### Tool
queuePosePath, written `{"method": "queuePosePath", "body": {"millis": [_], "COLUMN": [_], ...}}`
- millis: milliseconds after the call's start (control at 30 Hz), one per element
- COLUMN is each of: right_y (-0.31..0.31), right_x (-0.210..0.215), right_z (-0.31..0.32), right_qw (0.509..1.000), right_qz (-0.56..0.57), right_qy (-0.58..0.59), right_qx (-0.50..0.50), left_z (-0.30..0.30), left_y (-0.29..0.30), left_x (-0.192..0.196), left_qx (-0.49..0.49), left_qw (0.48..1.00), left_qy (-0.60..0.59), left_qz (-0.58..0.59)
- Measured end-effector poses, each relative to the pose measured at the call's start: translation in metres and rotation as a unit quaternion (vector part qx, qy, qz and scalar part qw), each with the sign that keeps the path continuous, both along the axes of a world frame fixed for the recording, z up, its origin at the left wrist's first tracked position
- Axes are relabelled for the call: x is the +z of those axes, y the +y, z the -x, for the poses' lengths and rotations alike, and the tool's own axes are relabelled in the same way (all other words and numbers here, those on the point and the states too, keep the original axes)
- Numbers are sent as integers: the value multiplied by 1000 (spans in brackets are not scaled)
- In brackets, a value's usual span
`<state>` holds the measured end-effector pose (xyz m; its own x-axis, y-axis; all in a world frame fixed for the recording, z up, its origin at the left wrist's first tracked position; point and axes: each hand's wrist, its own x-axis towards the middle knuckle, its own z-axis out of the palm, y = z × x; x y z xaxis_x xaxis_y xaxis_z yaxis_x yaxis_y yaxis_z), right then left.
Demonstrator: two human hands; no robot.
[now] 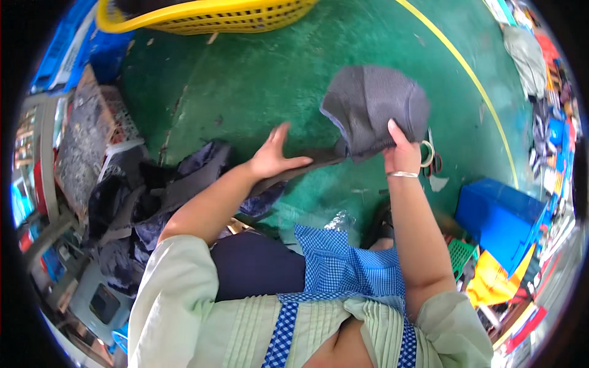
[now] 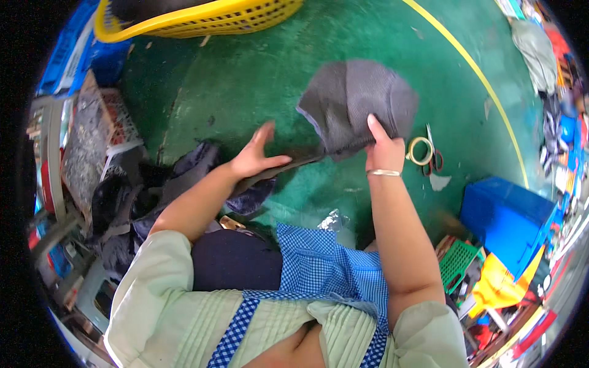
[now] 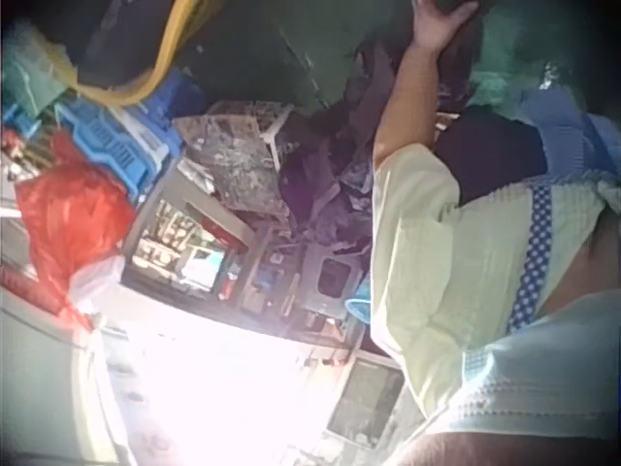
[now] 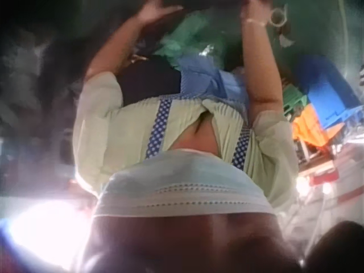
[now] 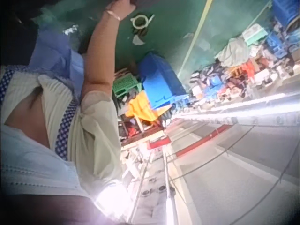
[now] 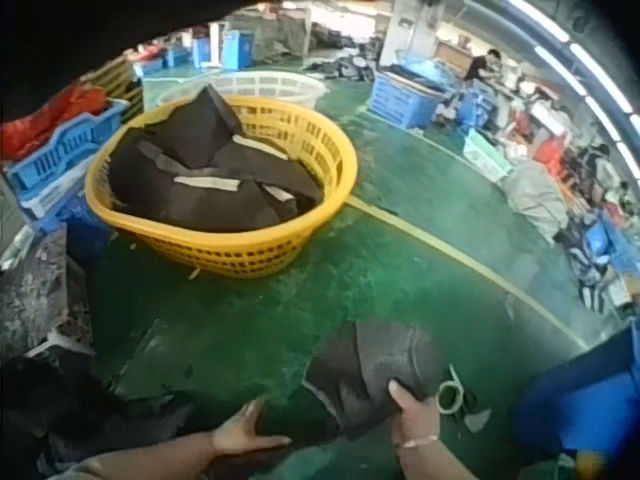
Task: Trimming fabric shoe components with scissors and applying strips of adhesive tape.
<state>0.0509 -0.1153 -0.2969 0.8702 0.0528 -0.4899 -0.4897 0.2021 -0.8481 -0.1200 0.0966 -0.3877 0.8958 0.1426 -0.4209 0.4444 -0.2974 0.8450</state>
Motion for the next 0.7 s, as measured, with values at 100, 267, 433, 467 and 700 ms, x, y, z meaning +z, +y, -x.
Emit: {"method": "queuePosePath", "body": {"millis": [100, 267, 433, 467, 700], "right_y": [-23, -42, -39, -30, -63], "right_x": [-13, -64, -77, -72, -97], "right_z": [-18, -29, -23, -22, -68], "right_qw": [999, 986, 965, 971, 978], "right_qz": [14, -78, -170, -170, 104], "right_qy": [-8, 137, 156, 105, 109], "right_qx": [29, 50, 121, 128, 142], "left_z": [9, 20, 59, 63, -9], "left_y": [-8, -44, -97, -97, -33], "left_x": [-17, -26, -60, -70, -29], "left_qx": [-142, -95, 15, 17, 309], "left_qw": [860, 764, 604, 604, 909], "left_qy": [284, 320, 487, 491, 87], "left_qz": [400, 552, 630, 628, 267]}}
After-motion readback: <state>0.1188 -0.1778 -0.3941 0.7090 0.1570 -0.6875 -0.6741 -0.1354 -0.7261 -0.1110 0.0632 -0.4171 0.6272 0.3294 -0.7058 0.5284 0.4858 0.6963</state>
